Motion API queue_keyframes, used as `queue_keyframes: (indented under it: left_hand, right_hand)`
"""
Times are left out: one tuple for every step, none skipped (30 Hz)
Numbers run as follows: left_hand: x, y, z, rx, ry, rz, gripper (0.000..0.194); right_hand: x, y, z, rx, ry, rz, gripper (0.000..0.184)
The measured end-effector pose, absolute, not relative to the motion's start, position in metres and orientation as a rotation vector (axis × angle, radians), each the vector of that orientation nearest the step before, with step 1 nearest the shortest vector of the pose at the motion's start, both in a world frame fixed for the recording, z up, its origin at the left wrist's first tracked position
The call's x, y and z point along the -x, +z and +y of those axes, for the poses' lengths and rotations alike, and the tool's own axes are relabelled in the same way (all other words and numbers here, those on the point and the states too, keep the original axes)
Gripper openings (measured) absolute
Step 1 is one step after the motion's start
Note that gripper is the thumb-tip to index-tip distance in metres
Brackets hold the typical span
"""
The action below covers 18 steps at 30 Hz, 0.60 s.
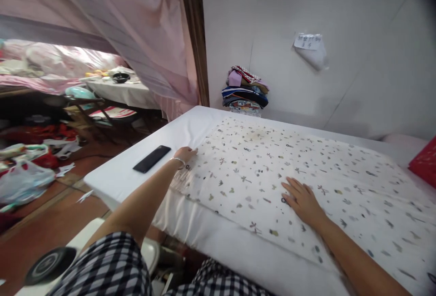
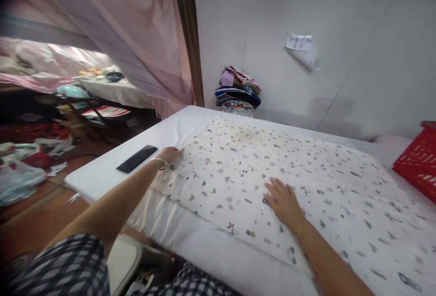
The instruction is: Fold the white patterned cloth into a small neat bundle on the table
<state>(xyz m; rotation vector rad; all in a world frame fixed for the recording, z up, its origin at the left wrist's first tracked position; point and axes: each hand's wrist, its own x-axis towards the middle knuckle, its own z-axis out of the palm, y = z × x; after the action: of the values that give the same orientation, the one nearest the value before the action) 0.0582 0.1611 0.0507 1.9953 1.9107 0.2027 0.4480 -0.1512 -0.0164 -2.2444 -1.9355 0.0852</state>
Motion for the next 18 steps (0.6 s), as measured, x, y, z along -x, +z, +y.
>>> queue_keyframes:
  left_hand:
    - [-0.052, 0.052, 0.154, -1.977, 0.207, 1.915, 0.034]
    - [-0.046, 0.053, 0.147, -1.957, 0.212, 1.92, 0.032]
    - [-0.04, 0.054, 0.141, -1.936, 0.217, 1.926, 0.031]
    - [-0.035, 0.056, 0.134, -1.915, 0.222, 1.932, 0.029]
    - [-0.03, 0.058, 0.128, -1.895, 0.228, 1.938, 0.029]
    - [-0.026, 0.059, 0.121, -1.877, 0.235, 1.943, 0.029]
    - [-0.022, 0.06, 0.116, -1.86, 0.242, 1.949, 0.029]
    - [-0.018, 0.061, 0.11, -1.842, 0.248, 1.954, 0.029]
    - [-0.015, 0.06, 0.105, -1.823, 0.255, 1.957, 0.029]
    - [-0.013, 0.06, 0.101, -1.807, 0.269, 1.957, 0.029]
    - [-0.011, 0.058, 0.098, -1.795, 0.289, 1.955, 0.028]
    - [-0.009, 0.057, 0.095, -1.788, 0.312, 1.955, 0.027]
    - [-0.007, 0.054, 0.094, -1.788, 0.336, 1.958, 0.025]
    - [-0.005, 0.052, 0.092, -1.792, 0.361, 1.962, 0.024]
    - [-0.003, 0.05, 0.092, -1.798, 0.384, 1.969, 0.022]
    - [-0.001, 0.049, 0.091, -1.796, 0.406, 1.974, 0.021]
    - [0.001, 0.047, 0.092, -1.79, 0.427, 1.975, 0.021]
    - [0.003, 0.046, 0.092, -1.782, 0.447, 1.972, 0.021]
  right_hand:
    - [-0.446, -0.014, -0.152, 2.271, 0.112, -1.922, 0.054]
    - [-0.443, -0.01, -0.153, 2.289, 0.127, -1.914, 0.056]
    - [-0.437, -0.006, -0.156, 2.29, 0.129, -1.918, 0.057]
    - [-0.429, -0.001, -0.159, 2.266, 0.123, -1.94, 0.058]
    - [-0.418, 0.003, -0.164, 2.212, 0.121, -1.982, 0.058]
    - [-0.406, 0.008, -0.169, 2.13, 0.135, -2.047, 0.058]
    - [-0.393, 0.011, -0.175, 2.032, 0.169, -2.124, 0.057]
    - [-0.38, 0.013, -0.181, 1.934, 0.211, -2.198, 0.055]
    - [-0.369, 0.013, -0.186, 1.848, 0.246, -2.262, 0.055]
    - [-0.358, 0.012, -0.191, 1.777, 0.267, -2.318, 0.055]
    - [-0.351, 0.01, -0.194, 1.727, 0.271, -2.364, 0.055]
    - [-0.345, 0.007, -0.197, 1.698, 0.257, -2.4, 0.056]
    - [-0.342, 0.004, -0.198, 1.682, 0.229, -2.429, 0.056]
    - [-0.34, 0.001, -0.198, 1.673, 0.192, -2.451, 0.056]
    - [-0.34, -0.001, -0.198, 1.663, 0.145, -2.465, 0.055]
    - [-0.34, -0.002, -0.198, 1.65, 0.088, -2.463, 0.053]
    - [-0.34, -0.002, -0.198, 1.633, 0.026, -2.447, 0.051]
    - [-0.339, -0.001, -0.198, 1.617, -0.033, -2.419, 0.047]
